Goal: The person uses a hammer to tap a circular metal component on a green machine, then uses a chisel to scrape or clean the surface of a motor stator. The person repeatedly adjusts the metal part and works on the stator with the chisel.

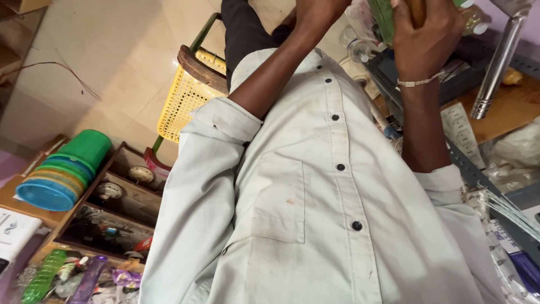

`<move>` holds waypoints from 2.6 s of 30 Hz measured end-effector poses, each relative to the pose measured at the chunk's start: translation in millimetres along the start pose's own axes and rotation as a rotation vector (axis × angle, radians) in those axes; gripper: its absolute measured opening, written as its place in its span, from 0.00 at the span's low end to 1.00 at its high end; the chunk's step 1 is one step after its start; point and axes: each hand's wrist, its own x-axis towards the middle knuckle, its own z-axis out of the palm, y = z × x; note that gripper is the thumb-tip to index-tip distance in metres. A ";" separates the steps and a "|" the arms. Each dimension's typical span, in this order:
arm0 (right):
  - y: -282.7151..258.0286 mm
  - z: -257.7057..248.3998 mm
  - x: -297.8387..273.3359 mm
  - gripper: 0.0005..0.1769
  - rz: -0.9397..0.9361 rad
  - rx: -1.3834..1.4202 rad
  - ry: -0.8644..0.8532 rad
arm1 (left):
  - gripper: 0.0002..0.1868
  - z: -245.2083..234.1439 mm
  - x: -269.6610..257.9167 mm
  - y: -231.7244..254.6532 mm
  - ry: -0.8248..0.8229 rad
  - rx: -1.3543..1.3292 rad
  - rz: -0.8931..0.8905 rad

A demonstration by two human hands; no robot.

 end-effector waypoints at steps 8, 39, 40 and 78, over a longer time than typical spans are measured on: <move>4.0 -0.3 -2.8 0.11 0.051 0.026 0.021 | 0.18 -0.6 8.5 6.8 0.043 0.000 0.015; -89.2 11.6 52.3 0.17 0.382 0.759 0.002 | 0.10 -208.5 -69.1 161.7 -0.076 0.051 0.395; -91.1 18.0 58.6 0.18 0.343 0.744 0.064 | 0.10 -211.2 -66.5 162.8 -0.099 -0.008 0.349; -53.2 44.0 158.0 0.22 0.242 0.600 0.338 | 0.25 -268.0 84.8 90.3 -0.192 -1.121 0.073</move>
